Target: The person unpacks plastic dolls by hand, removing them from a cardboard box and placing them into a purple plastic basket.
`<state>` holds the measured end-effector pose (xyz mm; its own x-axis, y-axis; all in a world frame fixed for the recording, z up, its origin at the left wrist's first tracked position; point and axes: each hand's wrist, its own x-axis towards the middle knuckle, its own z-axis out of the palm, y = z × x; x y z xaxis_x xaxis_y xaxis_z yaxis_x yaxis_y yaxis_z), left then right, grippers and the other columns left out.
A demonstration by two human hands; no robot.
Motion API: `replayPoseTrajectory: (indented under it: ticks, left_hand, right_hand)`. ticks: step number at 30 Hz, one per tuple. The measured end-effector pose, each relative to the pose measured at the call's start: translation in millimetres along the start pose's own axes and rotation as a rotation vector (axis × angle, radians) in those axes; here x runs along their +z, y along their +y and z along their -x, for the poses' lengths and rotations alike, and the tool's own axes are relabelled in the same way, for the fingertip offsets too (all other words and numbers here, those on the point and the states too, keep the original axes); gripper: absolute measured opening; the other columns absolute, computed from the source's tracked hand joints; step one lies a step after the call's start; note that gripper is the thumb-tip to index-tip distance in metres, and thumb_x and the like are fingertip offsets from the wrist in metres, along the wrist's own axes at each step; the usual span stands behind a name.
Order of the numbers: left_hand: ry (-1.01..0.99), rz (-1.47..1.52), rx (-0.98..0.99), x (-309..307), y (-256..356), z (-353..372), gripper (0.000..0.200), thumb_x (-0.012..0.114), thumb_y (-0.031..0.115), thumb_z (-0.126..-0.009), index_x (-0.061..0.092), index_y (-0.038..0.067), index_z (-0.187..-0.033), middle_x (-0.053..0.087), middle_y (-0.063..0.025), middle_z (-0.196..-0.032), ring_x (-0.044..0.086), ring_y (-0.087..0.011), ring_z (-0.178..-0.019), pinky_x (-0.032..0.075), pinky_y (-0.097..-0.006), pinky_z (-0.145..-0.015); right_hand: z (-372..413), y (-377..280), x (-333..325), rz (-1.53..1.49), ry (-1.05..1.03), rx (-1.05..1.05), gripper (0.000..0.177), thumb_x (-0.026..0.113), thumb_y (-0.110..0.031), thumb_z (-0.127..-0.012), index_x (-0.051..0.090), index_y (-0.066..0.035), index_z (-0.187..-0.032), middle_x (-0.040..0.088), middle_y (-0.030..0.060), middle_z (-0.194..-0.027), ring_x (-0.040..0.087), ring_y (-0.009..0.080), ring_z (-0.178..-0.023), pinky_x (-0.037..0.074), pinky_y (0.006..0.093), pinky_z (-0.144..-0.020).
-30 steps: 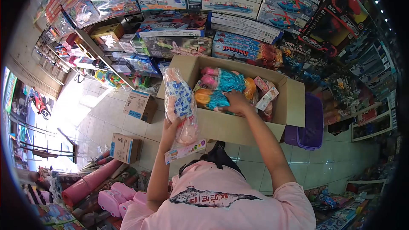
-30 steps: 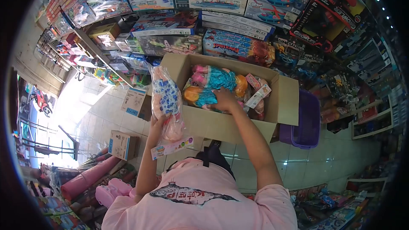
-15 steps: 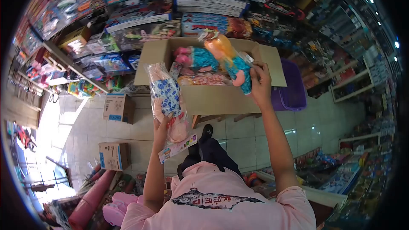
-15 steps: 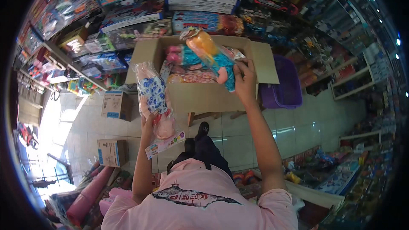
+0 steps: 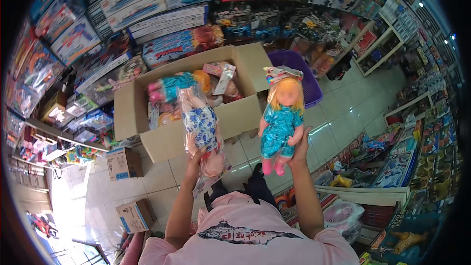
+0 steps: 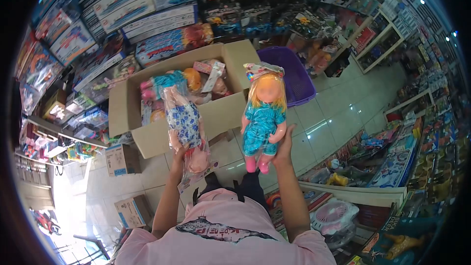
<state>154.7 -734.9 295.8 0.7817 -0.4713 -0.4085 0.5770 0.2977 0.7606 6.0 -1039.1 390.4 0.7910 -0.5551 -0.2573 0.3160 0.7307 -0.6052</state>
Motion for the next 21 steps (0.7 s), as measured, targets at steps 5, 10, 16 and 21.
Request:
replayPoseTrajectory:
  ticks: [5, 10, 16, 21]
  left_hand:
    - [-0.117, -0.12, 0.207, 89, -3, -18, 0.076, 0.065, 0.011, -0.092, 0.023, 0.006, -0.155, 0.039, -0.0086, -0.148, 0.044, -0.0192, -0.131, 0.037, -0.0337, -0.11]
    - [-0.053, -0.31, 0.28, 179, -16, -33, 0.075, 0.062, 0.016, -0.095, 0.02, 0.007, -0.156, 0.038, -0.009, -0.149, 0.044, -0.0207, -0.132, 0.036, -0.0345, -0.111]
    - [-0.032, -0.253, 0.373, 238, -37, -62, 0.067, 0.061, 0.019, -0.098, 0.026, 0.001, -0.153, 0.041, -0.007, -0.146, 0.044, -0.0173, -0.129, 0.036, -0.0323, -0.11]
    - [0.013, -0.315, 0.48, 258, -31, -81, 0.065, 0.059, 0.019, -0.099, 0.028, 0.001, -0.153, 0.038, -0.0073, -0.149, 0.039, -0.0169, -0.134, 0.03, -0.0332, -0.113]
  right_hand:
    - [-16, -53, -70, 0.089, -0.036, -0.056, 0.061, 0.063, -0.036, -0.095, 0.041, -0.003, -0.142, 0.056, 0.0083, -0.126, 0.055, 0.0202, -0.117, 0.046, 0.0359, -0.099]
    - [-33, -116, -112, 0.412, 0.055, -0.118, 0.049, 0.064, -0.029, -0.094, 0.051, -0.001, -0.132, 0.061, 0.0065, -0.117, 0.06, 0.0157, -0.105, 0.048, 0.0316, -0.09]
    - [-56, -160, -161, 0.45, 0.155, -0.069, 0.045, 0.06, -0.027, -0.097, 0.052, 0.0, -0.132, 0.061, 0.0056, -0.118, 0.06, 0.013, -0.104, 0.047, 0.0291, -0.09]
    - [-90, -178, -171, 0.39, 0.151, 0.007, 0.049, 0.057, -0.026, -0.099, 0.047, 0.0, -0.14, 0.058, 0.0063, -0.126, 0.058, 0.014, -0.111, 0.046, 0.0299, -0.095]
